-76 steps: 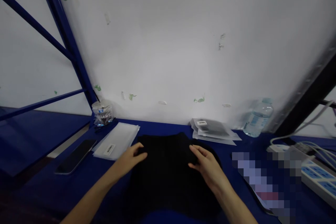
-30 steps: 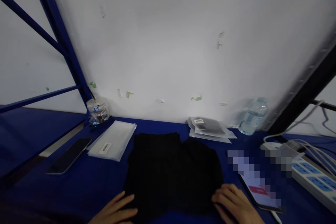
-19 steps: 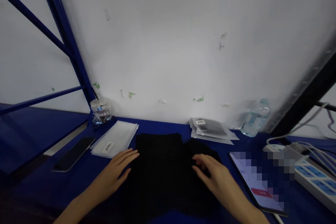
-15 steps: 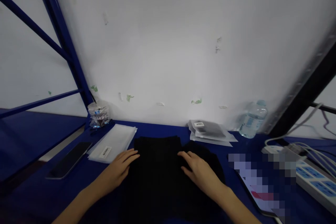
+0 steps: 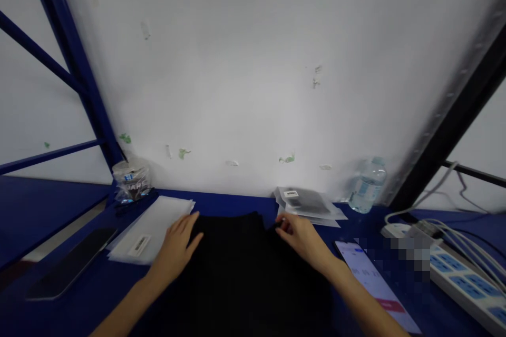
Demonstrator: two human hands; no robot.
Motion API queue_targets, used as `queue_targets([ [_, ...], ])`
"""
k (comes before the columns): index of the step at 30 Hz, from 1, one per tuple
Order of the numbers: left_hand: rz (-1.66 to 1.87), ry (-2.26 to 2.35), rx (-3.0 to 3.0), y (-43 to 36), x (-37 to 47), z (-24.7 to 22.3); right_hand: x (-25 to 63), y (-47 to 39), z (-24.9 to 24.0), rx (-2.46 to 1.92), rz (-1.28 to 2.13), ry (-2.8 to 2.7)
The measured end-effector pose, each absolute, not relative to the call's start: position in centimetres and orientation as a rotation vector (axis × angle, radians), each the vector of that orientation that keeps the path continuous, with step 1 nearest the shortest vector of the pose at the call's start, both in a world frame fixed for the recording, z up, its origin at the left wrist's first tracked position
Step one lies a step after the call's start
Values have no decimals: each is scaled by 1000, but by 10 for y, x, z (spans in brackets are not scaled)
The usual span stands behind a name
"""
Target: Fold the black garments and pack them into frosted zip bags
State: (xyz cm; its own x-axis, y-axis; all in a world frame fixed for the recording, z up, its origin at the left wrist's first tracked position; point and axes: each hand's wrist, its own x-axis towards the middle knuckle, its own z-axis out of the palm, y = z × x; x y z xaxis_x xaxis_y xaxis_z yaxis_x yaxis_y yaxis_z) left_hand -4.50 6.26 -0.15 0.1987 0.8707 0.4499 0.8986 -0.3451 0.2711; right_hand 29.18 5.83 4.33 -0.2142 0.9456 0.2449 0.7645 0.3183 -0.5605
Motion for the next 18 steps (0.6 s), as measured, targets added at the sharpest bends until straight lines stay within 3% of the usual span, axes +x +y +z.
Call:
queue_targets([
  [7,-320,-1423,-2699,-5,-23,-33,316,15,24,-1616,305,-2318],
  [14,-297,-1390,-2605,0,-25,-41,307,74,64,-1828,42,-1960],
  [18,-304,-1386,-2607,0,-25,-41,286,56,45,-1696,-9,-2014],
])
